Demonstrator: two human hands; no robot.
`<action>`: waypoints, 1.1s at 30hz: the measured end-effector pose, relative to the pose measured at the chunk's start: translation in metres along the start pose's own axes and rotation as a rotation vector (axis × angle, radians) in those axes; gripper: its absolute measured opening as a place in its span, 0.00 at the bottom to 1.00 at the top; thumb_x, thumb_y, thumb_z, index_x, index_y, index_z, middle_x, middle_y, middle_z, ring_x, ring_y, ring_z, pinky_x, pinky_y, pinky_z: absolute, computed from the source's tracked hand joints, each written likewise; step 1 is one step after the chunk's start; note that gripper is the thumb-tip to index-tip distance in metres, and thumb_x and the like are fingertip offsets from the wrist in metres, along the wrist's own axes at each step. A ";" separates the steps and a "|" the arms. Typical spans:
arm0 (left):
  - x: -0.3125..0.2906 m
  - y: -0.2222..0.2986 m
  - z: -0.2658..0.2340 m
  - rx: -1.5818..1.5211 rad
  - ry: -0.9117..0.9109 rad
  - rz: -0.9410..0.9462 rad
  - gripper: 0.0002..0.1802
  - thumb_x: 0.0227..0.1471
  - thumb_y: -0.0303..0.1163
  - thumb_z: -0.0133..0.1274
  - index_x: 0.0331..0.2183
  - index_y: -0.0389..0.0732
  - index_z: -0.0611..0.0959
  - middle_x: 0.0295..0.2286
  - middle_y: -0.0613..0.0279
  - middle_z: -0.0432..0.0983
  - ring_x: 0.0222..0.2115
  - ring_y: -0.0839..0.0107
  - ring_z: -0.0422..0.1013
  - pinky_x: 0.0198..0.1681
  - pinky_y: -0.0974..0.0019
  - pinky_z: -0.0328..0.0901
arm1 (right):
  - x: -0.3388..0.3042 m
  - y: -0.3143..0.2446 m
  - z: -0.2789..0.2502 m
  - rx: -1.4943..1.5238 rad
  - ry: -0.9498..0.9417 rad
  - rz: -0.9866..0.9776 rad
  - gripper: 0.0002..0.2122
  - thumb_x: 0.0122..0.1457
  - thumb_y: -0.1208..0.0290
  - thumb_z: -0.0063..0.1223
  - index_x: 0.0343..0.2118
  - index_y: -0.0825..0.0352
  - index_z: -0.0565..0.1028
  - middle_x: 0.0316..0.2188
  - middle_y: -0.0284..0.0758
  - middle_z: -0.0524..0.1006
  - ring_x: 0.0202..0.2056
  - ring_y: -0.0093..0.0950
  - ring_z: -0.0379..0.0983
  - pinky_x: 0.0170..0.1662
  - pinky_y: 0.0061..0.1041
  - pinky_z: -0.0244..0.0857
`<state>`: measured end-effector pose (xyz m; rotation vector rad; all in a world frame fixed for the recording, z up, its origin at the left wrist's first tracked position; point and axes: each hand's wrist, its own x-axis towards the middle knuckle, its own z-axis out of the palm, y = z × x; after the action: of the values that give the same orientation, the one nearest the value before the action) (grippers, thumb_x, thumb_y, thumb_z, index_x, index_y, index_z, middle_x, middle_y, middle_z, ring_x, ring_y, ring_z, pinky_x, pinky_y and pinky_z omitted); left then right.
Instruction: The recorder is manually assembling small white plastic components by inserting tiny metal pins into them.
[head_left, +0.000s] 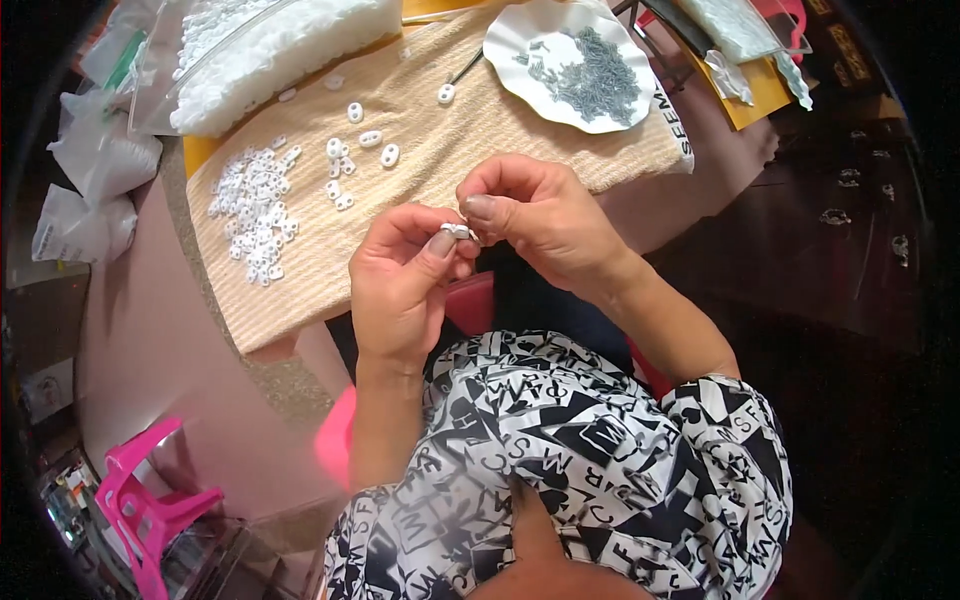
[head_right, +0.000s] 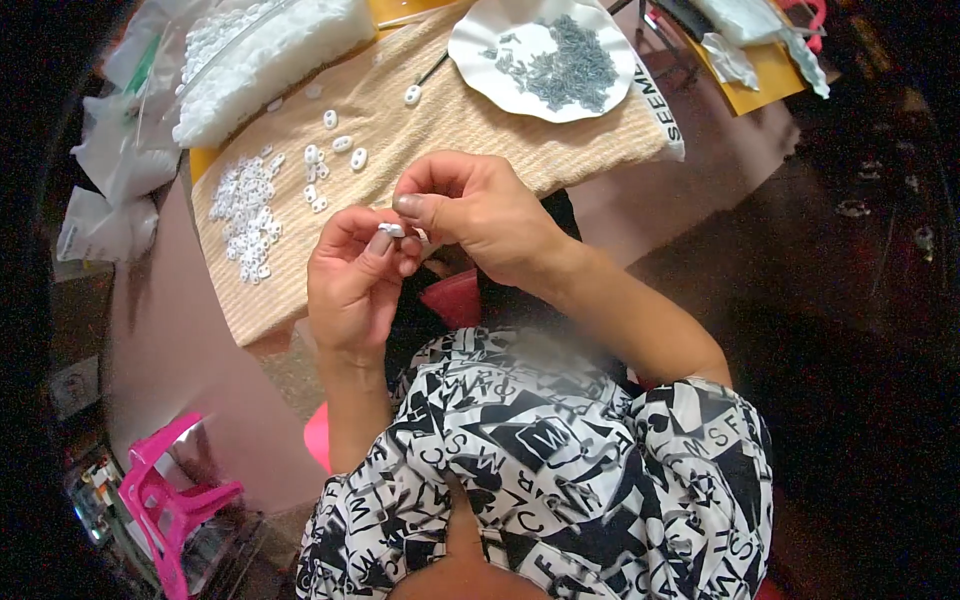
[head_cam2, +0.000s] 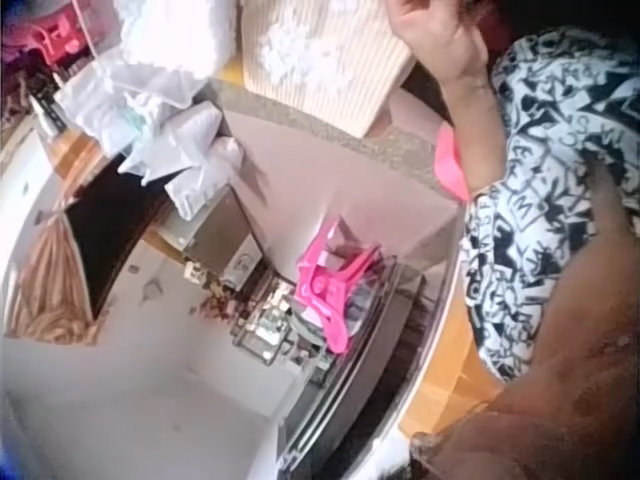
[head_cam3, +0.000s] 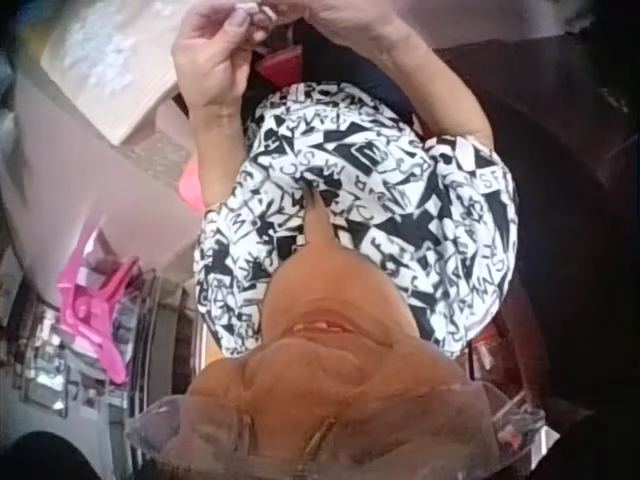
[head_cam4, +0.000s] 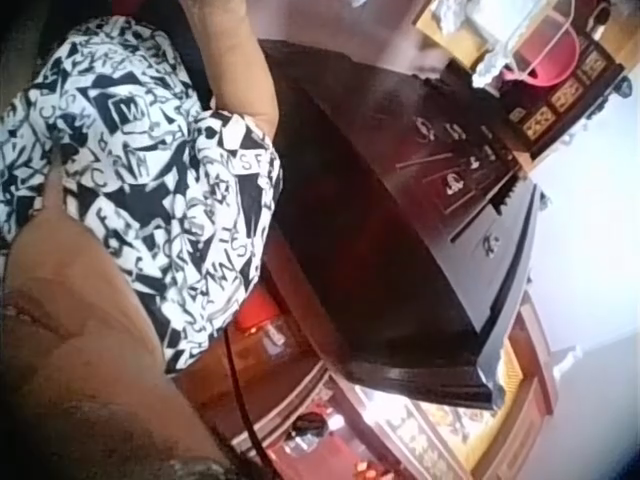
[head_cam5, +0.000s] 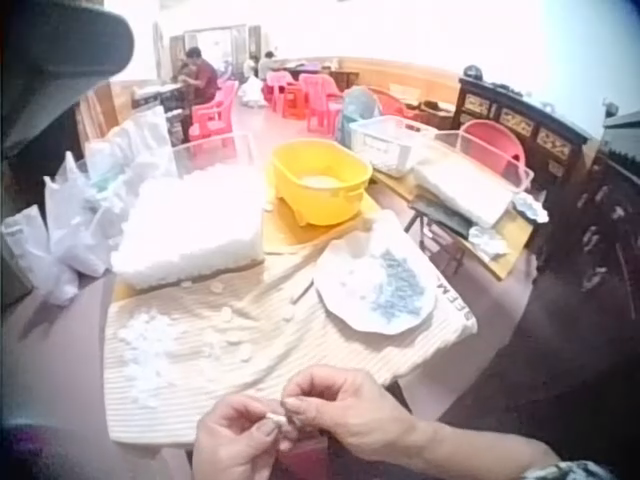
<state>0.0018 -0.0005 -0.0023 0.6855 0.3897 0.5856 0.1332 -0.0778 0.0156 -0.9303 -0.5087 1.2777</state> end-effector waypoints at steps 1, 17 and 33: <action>0.000 0.000 0.002 -0.002 0.001 -0.001 0.06 0.46 0.19 0.48 0.31 0.32 0.73 0.27 0.57 0.72 0.25 0.72 0.69 0.27 0.75 0.64 | -0.002 0.001 0.000 -0.001 0.001 0.002 0.05 0.54 0.73 0.48 0.30 0.69 0.69 0.23 0.31 0.72 0.22 0.17 0.67 0.26 0.14 0.64; -0.005 -0.004 0.008 0.307 0.089 0.112 0.07 0.46 0.21 0.51 0.32 0.31 0.74 0.25 0.59 0.74 0.23 0.77 0.71 0.26 0.78 0.67 | -0.006 0.009 -0.002 0.124 0.077 0.062 0.06 0.54 0.74 0.46 0.29 0.72 0.69 0.21 0.35 0.72 0.22 0.23 0.70 0.27 0.18 0.67; -0.011 0.001 0.019 0.571 0.155 0.167 0.04 0.45 0.19 0.50 0.28 0.30 0.76 0.23 0.63 0.73 0.21 0.81 0.68 0.24 0.80 0.64 | -0.011 0.005 0.004 -0.400 0.130 -0.134 0.04 0.52 0.77 0.47 0.26 0.74 0.71 0.20 0.33 0.73 0.22 0.19 0.70 0.26 0.16 0.65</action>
<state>0.0026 -0.0155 0.0132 1.2326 0.6598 0.6944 0.1246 -0.0867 0.0156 -1.2806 -0.7266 1.0032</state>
